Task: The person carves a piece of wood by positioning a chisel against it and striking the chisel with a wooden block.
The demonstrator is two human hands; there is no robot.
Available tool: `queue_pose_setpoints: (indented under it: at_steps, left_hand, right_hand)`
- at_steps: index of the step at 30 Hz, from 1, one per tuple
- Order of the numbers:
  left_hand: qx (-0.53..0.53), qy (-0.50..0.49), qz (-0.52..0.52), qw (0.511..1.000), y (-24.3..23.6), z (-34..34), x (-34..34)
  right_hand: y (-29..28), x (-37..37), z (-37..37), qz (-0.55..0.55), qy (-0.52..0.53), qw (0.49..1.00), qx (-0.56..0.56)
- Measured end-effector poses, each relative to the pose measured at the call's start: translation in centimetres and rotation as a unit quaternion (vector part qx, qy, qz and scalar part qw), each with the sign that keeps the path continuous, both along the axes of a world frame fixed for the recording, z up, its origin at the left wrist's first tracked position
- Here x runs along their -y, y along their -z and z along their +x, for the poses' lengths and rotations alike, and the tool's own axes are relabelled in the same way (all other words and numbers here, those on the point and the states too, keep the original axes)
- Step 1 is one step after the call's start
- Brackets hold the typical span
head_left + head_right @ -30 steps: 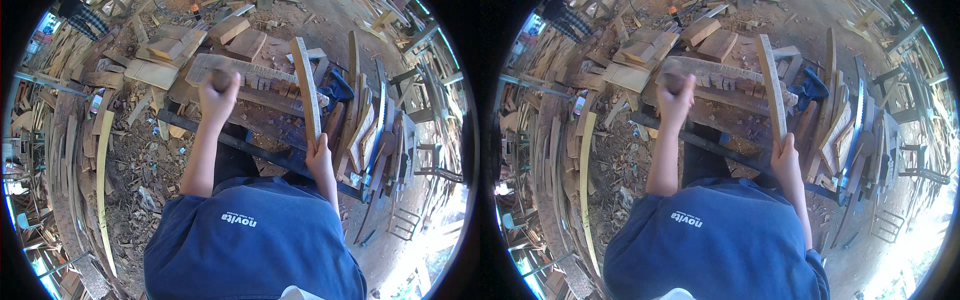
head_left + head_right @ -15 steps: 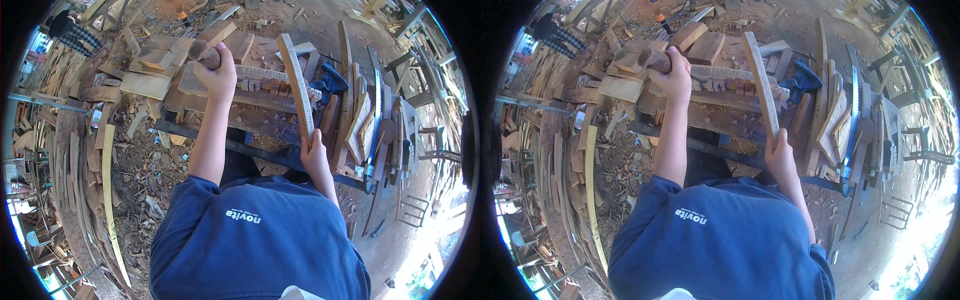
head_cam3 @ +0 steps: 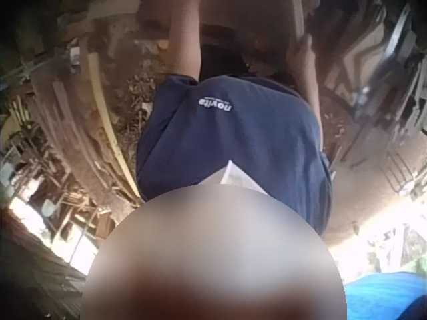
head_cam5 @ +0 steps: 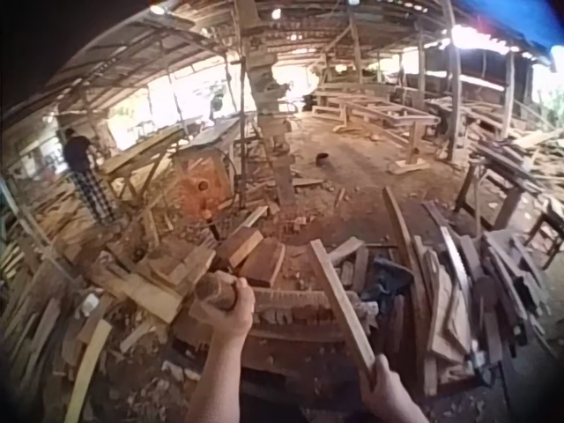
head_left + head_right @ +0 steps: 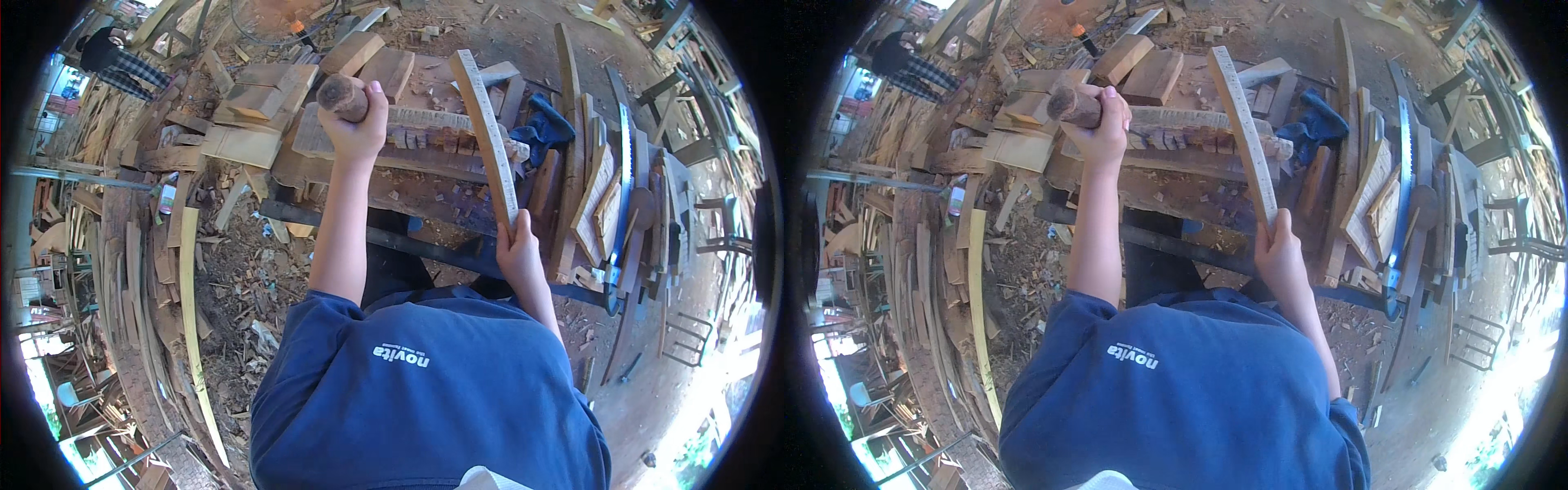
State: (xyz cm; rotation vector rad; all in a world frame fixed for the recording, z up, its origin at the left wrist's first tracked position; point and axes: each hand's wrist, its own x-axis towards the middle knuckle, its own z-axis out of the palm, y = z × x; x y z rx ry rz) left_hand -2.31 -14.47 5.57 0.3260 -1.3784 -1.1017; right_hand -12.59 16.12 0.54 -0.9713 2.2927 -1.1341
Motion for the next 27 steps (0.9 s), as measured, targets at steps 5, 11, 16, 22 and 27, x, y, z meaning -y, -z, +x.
queue_pose_setpoints:
  at_steps: [5, 11, 16, 22, 27]
  left_hand:
    - [-0.013, 0.01, 0.01, 1.0, -0.1, 0.2, 0.2]
    - [-0.015, 0.008, -0.009, 1.0, -0.2, 0.3, 0.1]
    - [0.003, 0.013, -0.008, 1.0, -0.3, 0.3, 0.0]
    - [0.001, 0.019, -0.004, 1.0, -0.3, 0.0, 0.2]
    - [0.039, 0.007, -0.052, 0.998, -0.6, -0.5, 0.8]
  right_hand:
    - [-0.1, 0.1, 0.0, -0.009, 0.003, 1.0, -0.01]
    - [0.0, 0.0, 0.0, 0.005, 0.007, 1.0, 0.008]
    - [-0.1, 0.2, 0.1, 0.011, 0.007, 1.0, 0.009]
    - [-0.6, -0.1, 0.3, 0.005, 0.006, 1.0, 0.0]
    - [-3.0, 0.3, -0.7, 0.071, 0.028, 0.995, 0.062]
